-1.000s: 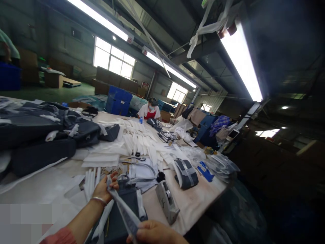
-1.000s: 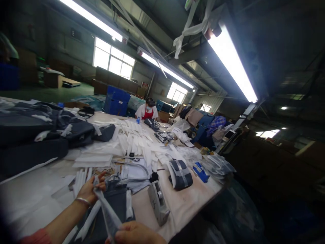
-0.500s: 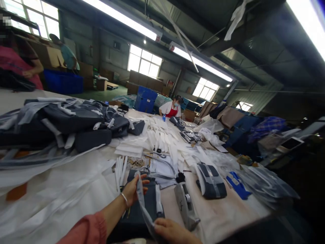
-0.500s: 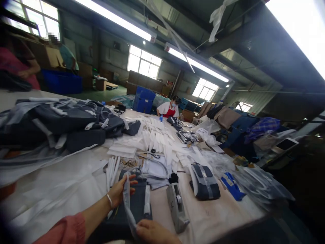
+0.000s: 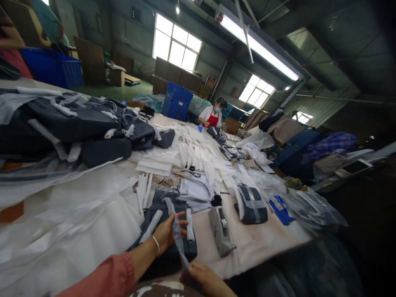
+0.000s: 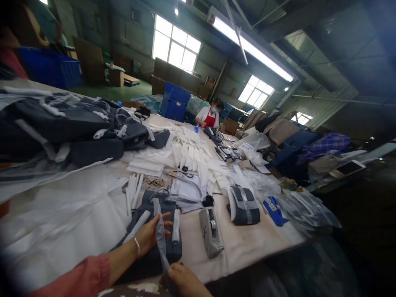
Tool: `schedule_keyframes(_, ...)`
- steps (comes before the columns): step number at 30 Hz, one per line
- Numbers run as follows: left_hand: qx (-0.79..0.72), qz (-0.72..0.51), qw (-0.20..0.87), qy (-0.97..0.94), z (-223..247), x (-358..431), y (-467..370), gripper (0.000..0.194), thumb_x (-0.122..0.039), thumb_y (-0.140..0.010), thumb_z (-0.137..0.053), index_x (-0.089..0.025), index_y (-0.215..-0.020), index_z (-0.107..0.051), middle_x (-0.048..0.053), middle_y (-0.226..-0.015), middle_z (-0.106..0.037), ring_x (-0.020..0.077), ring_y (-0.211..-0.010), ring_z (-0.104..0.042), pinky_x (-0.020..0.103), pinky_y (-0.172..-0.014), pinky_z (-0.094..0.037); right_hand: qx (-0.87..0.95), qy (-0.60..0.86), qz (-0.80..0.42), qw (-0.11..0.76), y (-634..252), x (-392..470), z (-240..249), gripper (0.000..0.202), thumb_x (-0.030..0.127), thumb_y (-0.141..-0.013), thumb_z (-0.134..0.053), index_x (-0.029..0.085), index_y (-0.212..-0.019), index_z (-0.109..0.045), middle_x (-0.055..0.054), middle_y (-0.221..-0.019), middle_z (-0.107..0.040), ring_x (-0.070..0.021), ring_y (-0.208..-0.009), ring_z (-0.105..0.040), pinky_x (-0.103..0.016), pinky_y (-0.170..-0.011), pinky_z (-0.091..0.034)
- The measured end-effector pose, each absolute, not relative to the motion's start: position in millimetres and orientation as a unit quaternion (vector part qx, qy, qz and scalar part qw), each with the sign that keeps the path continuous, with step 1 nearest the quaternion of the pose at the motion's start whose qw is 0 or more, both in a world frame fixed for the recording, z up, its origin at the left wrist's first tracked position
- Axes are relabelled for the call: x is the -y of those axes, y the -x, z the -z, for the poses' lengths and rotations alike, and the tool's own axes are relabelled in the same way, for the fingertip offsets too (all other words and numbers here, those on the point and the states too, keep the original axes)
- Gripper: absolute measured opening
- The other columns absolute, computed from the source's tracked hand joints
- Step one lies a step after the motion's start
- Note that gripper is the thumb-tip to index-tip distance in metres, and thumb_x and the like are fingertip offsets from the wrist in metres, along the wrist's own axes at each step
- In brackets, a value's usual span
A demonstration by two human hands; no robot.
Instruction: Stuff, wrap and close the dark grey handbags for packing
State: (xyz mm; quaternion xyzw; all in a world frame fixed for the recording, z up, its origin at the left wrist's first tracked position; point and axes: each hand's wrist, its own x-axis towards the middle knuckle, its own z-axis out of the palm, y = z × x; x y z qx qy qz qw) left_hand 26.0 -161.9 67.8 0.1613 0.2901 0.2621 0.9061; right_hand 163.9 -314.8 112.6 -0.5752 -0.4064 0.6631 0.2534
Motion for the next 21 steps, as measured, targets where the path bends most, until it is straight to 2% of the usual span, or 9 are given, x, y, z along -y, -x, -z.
schedule_keyframes(2,-0.278,-0.262,0.910,-0.161,-68,157,-27,0.045,-0.046,-0.086,-0.047,-0.019,-0.122,-0.048,0.008,-0.094,-0.066,0.0173,-0.064,-0.065,0.030,-0.062,-0.049,0.322,0.573,-0.688,0.307,-157,316,-103,0.038,0.054,-0.076,-0.048,0.018,-0.085,-0.052,-0.002,-0.076,-0.060,-0.0148,-0.072,-0.056,-0.030,-0.070,-0.041)
schedule_keyframes(5,-0.255,-0.268,0.915,-0.162,-70,146,-27,0.044,-0.044,-0.087,-0.046,-0.018,-0.123,-0.048,0.008,-0.097,-0.066,0.0180,-0.068,-0.065,0.032,-0.067,-0.050,0.222,0.583,-0.696,0.355,-150,310,-98,0.032,0.041,-0.066,-0.061,0.018,-0.082,-0.046,0.003,-0.063,-0.055,-0.0113,-0.056,-0.052,-0.024,-0.057,-0.037)
schedule_keyframes(7,-0.237,-0.278,0.916,-0.163,-73,136,-28,0.044,-0.043,-0.088,-0.045,-0.018,-0.123,-0.048,0.009,-0.098,-0.066,0.0182,-0.069,-0.066,0.032,-0.068,-0.051,0.224,0.622,-0.655,0.366,-148,298,-101,0.029,0.033,-0.062,-0.063,0.018,-0.079,-0.044,0.005,-0.058,-0.052,-0.0093,-0.052,-0.050,-0.022,-0.054,-0.035)
schedule_keyframes(10,-0.213,-0.302,0.914,-0.167,-80,118,-27,0.043,-0.044,-0.088,-0.044,-0.019,-0.122,-0.049,0.009,-0.099,-0.066,0.0189,-0.071,-0.066,0.033,-0.070,-0.051,0.296,0.653,-0.578,0.390,-148,276,-113,0.022,0.026,-0.064,-0.060,0.017,-0.077,-0.045,0.006,-0.060,-0.052,-0.0072,-0.051,-0.048,-0.021,-0.054,-0.036)
schedule_keyframes(13,-0.214,-0.317,0.908,-0.168,-86,102,-23,0.041,-0.044,-0.089,-0.042,-0.019,-0.119,-0.051,0.008,-0.098,-0.066,0.0192,-0.072,-0.066,0.034,-0.069,-0.051,0.379,0.630,-0.583,0.346,-153,265,-130,0.020,0.026,-0.070,-0.056,0.016,-0.087,-0.050,0.004,-0.063,-0.058,-0.0084,-0.049,-0.051,-0.021,-0.052,-0.038)
schedule_keyframes(18,-0.254,-0.316,0.899,-0.169,-88,84,-15,0.041,-0.045,-0.090,-0.037,-0.019,-0.118,-0.051,0.008,-0.094,-0.065,0.0187,-0.069,-0.065,0.033,-0.066,-0.050,0.379,0.542,-0.723,0.199,-170,271,-161,0.029,0.034,-0.073,-0.059,0.010,-0.090,-0.059,-0.003,-0.063,-0.064,-0.0126,-0.050,-0.058,-0.025,-0.054,-0.043)
schedule_keyframes(19,-0.266,-0.308,0.897,-0.174,-89,81,-13,0.042,-0.047,-0.090,-0.036,-0.019,-0.119,-0.050,0.008,-0.093,-0.065,0.0191,-0.070,-0.065,0.033,-0.065,-0.049,0.375,0.529,-0.735,0.198,-173,271,-169,0.030,0.035,-0.074,-0.061,0.009,-0.089,-0.061,-0.004,-0.064,-0.065,-0.0129,-0.051,-0.059,-0.025,-0.054,-0.044)
schedule_keyframes(21,-0.283,-0.278,0.898,-0.190,-95,76,-8,0.049,-0.053,-0.088,-0.035,-0.019,-0.120,-0.049,0.008,-0.093,-0.065,0.0206,-0.073,-0.065,0.033,-0.064,-0.049,0.369,0.526,-0.722,0.258,-174,263,-188,0.032,0.039,-0.075,-0.062,0.009,-0.086,-0.062,-0.005,-0.063,-0.065,-0.0128,-0.051,-0.059,-0.023,-0.052,-0.043)
